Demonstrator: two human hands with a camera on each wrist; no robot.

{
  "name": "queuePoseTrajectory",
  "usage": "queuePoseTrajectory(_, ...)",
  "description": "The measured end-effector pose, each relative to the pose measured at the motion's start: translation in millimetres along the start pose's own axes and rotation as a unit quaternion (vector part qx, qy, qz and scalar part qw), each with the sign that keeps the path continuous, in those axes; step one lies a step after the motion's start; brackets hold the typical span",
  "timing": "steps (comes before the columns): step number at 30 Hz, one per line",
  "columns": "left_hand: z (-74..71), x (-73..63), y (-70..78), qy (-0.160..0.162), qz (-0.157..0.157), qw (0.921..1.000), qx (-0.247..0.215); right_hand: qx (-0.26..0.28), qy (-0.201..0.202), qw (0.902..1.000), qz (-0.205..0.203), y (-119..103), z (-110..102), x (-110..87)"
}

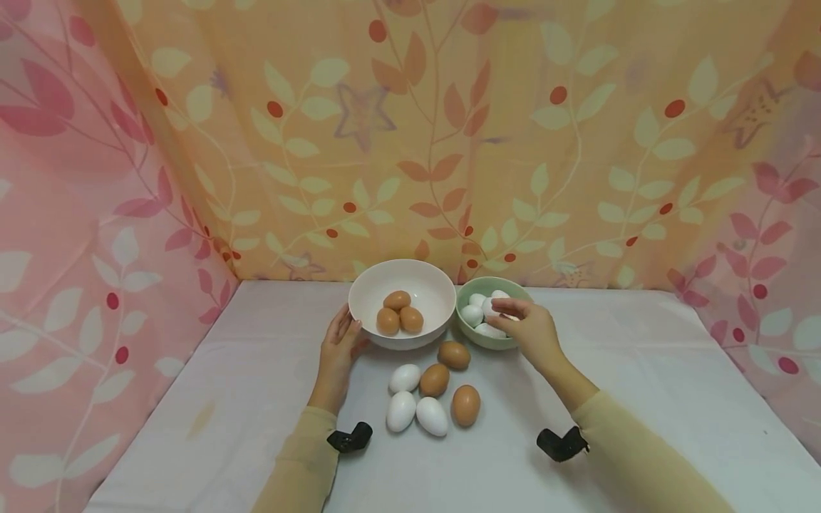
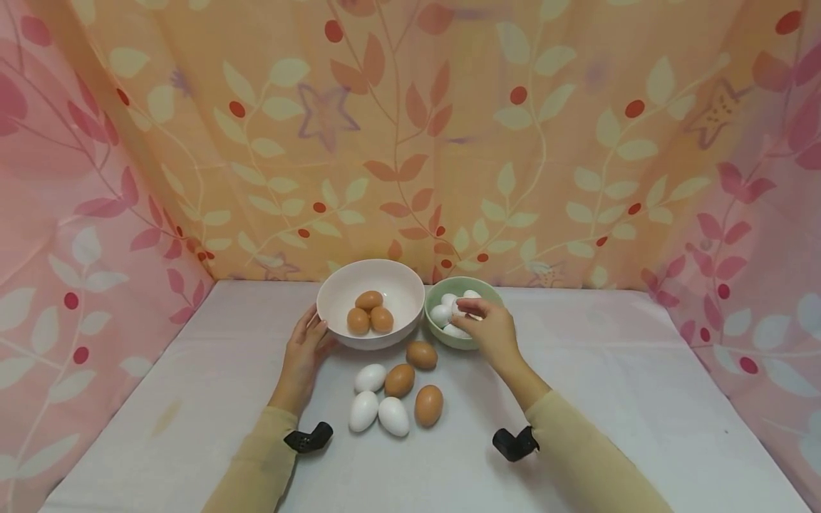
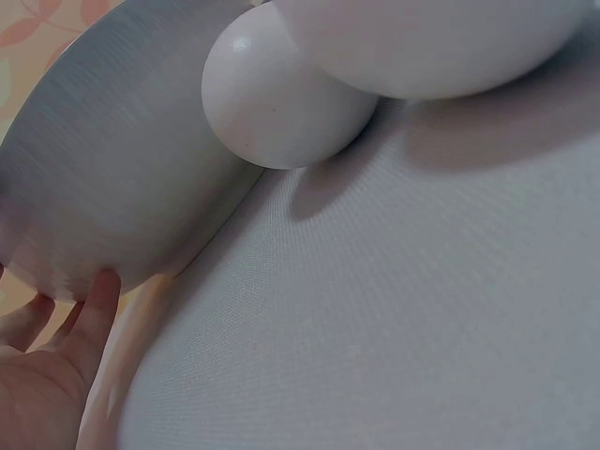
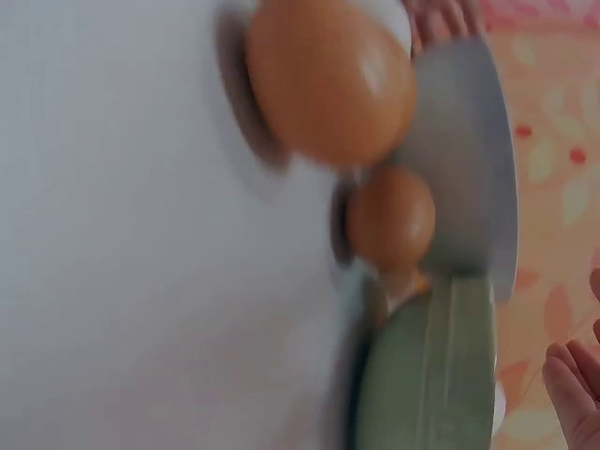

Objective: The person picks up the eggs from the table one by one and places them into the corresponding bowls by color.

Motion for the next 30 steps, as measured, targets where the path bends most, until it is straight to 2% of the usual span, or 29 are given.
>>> queuePoseTrajectory(5,0.2,0.7,1.0,-0.003,0.004,1.0000,0.001,0.037,-0.026,0.9986,-0.027,-11.2,14.3,-34.2)
queuePoseTrajectory(11,0.3,0.1,1.1,-0.003,0.001,1.0000,0.000,0.041,-0.041,0.9980,-0.023,-8.7,20.4,-56.5)
queuePoseTrajectory(21,0.8,-1.4,0.1,0.000,0.002,1.0000,0.004,0.073,-0.067,0.9949,0.017,8.2,33.8,-77.9)
queuePoseTrajectory(30,1.2,-0.6,-0.9,0.002,-0.001,1.0000,0.004,0.075,-0.109,0.9910,0.021,18.8,43.0,-87.8)
Point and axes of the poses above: each hand's wrist, its own x-axis towards the middle knuckle, its own z-axis out of the palm, y = z × x, the point moved 6 cm from there along x, towards the middle knuckle
